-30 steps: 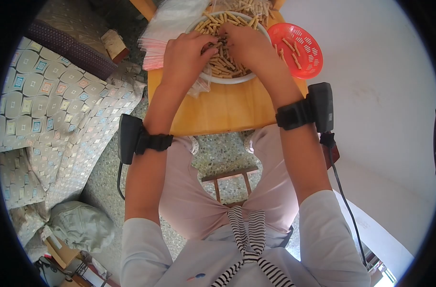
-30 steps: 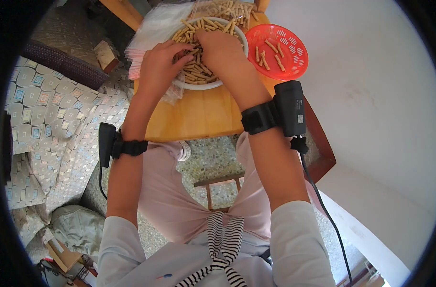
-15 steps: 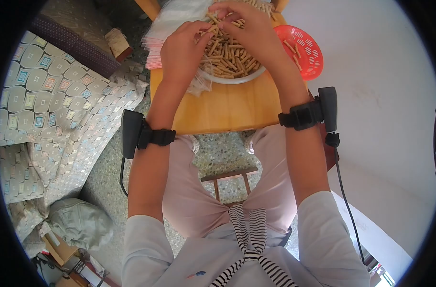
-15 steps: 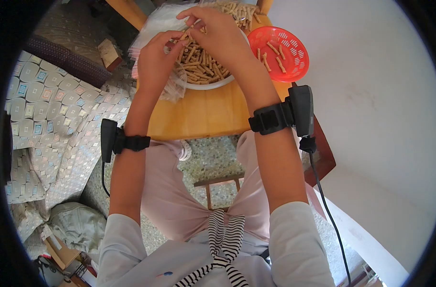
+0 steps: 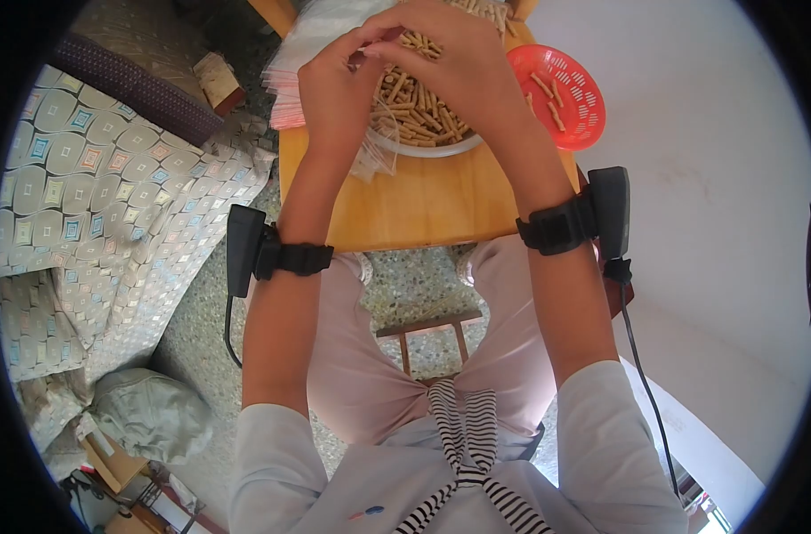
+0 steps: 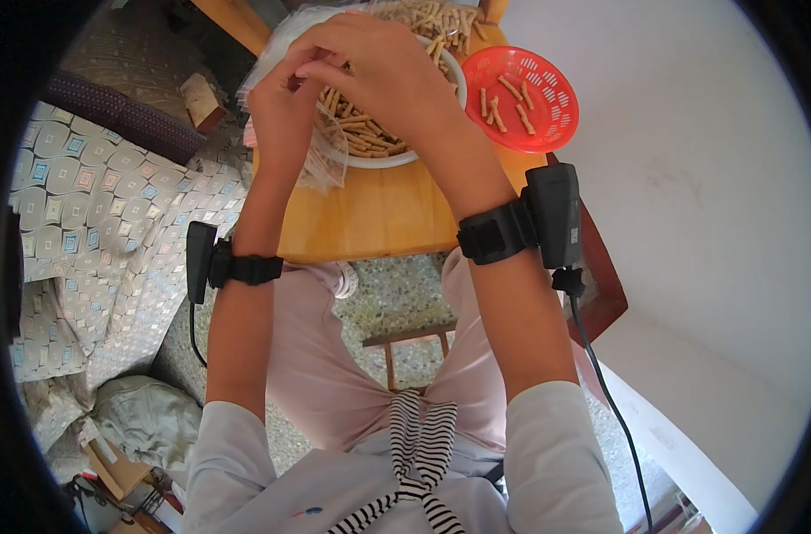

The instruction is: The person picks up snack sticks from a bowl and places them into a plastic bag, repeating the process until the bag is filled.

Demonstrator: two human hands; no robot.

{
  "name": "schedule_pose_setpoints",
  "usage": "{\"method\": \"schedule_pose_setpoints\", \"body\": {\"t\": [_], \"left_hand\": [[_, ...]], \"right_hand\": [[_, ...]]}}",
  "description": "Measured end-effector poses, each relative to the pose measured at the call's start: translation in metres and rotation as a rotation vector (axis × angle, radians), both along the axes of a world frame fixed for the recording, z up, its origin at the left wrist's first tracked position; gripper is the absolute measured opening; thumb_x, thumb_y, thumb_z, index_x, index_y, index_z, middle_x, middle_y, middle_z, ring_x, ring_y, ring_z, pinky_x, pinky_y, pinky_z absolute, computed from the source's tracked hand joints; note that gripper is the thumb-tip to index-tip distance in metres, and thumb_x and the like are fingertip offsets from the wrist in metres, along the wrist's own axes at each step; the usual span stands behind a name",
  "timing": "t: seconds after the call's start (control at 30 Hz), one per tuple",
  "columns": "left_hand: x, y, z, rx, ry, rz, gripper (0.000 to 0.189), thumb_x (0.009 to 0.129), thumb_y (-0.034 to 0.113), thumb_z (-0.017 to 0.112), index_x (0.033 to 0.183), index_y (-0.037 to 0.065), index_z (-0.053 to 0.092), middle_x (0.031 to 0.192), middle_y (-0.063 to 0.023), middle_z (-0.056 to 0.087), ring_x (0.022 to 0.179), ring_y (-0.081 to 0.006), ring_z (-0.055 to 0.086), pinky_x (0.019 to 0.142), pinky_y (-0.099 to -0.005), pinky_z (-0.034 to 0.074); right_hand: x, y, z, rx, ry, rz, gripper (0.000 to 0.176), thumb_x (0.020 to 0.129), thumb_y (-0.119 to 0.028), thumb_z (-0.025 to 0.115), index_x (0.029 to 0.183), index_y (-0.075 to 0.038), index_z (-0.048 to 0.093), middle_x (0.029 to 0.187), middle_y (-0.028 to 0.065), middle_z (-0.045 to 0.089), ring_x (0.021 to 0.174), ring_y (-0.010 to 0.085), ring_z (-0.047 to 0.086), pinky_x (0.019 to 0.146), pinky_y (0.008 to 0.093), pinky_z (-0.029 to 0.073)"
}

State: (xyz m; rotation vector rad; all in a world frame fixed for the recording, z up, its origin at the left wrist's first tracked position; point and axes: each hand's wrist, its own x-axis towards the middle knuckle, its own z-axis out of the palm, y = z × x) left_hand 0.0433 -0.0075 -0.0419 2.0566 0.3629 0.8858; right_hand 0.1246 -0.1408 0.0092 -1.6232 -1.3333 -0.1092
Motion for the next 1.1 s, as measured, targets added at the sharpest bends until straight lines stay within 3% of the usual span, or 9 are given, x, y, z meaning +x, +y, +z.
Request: {"method": "schedule_pose_setpoints", "body": {"t": [0.2, 0.27, 0.43, 0.5, 0.57, 0.9, 1.1], "left_hand": [[0.001, -0.002, 0.003, -0.021, 0.016, 0.016, 0.019, 0.086, 0.017, 0.073, 0.103, 0.008, 0.075, 0.086, -0.0082, 0.073, 0.075, -0.0153, 0.069, 0.068, -0.0279, 0.052], [0.002, 0.000, 0.002, -0.074, -0.024, -0.003, 0.018, 0.086, 0.016, 0.073, 0.102, 0.008, 0.076, 0.086, -0.0067, 0.074, 0.075, -0.0135, 0.068, 0.067, -0.0263, 0.051], [0.001, 0.011, 0.008, -0.220, -0.163, -0.122, 0.017, 0.087, 0.015, 0.074, 0.101, 0.008, 0.076, 0.088, -0.0022, 0.074, 0.074, -0.0085, 0.065, 0.066, -0.0218, 0.049], [-0.002, 0.013, 0.013, -0.114, -0.143, -0.149, 0.018, 0.090, 0.012, 0.072, 0.106, 0.006, 0.076, 0.101, -0.0036, 0.070, 0.080, -0.0074, 0.063, 0.073, -0.0207, 0.049], [-0.003, 0.014, 0.017, -0.071, -0.169, -0.163, 0.017, 0.090, 0.013, 0.073, 0.106, 0.007, 0.076, 0.103, -0.0029, 0.069, 0.081, -0.0076, 0.063, 0.073, -0.0211, 0.049], [-0.003, 0.012, 0.016, -0.034, -0.193, -0.225, 0.016, 0.088, 0.015, 0.075, 0.103, 0.008, 0.076, 0.104, -0.0012, 0.067, 0.086, -0.0085, 0.064, 0.074, -0.0218, 0.049], [-0.001, 0.012, 0.014, -0.088, -0.201, -0.120, 0.019, 0.090, 0.017, 0.074, 0.103, 0.003, 0.074, 0.105, -0.0022, 0.068, 0.080, -0.0086, 0.063, 0.073, -0.0214, 0.049]], "right_hand": [[0.003, 0.001, -0.003, 0.107, -0.188, -0.071, 0.015, 0.088, -0.012, 0.065, 0.099, -0.002, 0.067, 0.096, 0.0143, 0.067, 0.093, 0.0325, 0.063, 0.083, 0.0378, 0.050], [0.005, 0.001, -0.006, 0.100, -0.084, -0.295, 0.015, 0.089, -0.012, 0.065, 0.099, -0.001, 0.068, 0.097, 0.0160, 0.069, 0.094, 0.0331, 0.065, 0.083, 0.0387, 0.050], [0.010, -0.006, -0.005, -0.002, 0.109, -0.333, 0.017, 0.092, -0.014, 0.064, 0.103, -0.001, 0.069, 0.101, 0.0179, 0.070, 0.097, 0.0321, 0.066, 0.084, 0.0392, 0.051], [0.009, -0.006, -0.008, -0.051, 0.178, -0.324, 0.017, 0.092, -0.014, 0.065, 0.103, -0.002, 0.069, 0.103, 0.0179, 0.070, 0.098, 0.0311, 0.067, 0.085, 0.0389, 0.051], [0.008, -0.004, -0.015, -0.179, 0.071, -0.362, 0.022, 0.093, -0.028, 0.063, 0.101, -0.009, 0.070, 0.091, 0.0101, 0.071, 0.085, 0.0297, 0.068, 0.074, 0.0380, 0.053], [0.012, 0.005, -0.033, -0.135, 0.137, -0.154, 0.026, 0.096, -0.029, 0.058, 0.111, -0.008, 0.064, 0.093, 0.0121, 0.071, 0.089, 0.0347, 0.067, 0.076, 0.0426, 0.052], [0.011, 0.007, -0.031, -0.162, 0.145, -0.101, 0.027, 0.092, -0.028, 0.065, 0.109, -0.007, 0.065, 0.093, 0.0102, 0.073, 0.086, 0.0287, 0.070, 0.076, 0.0385, 0.053]]}}
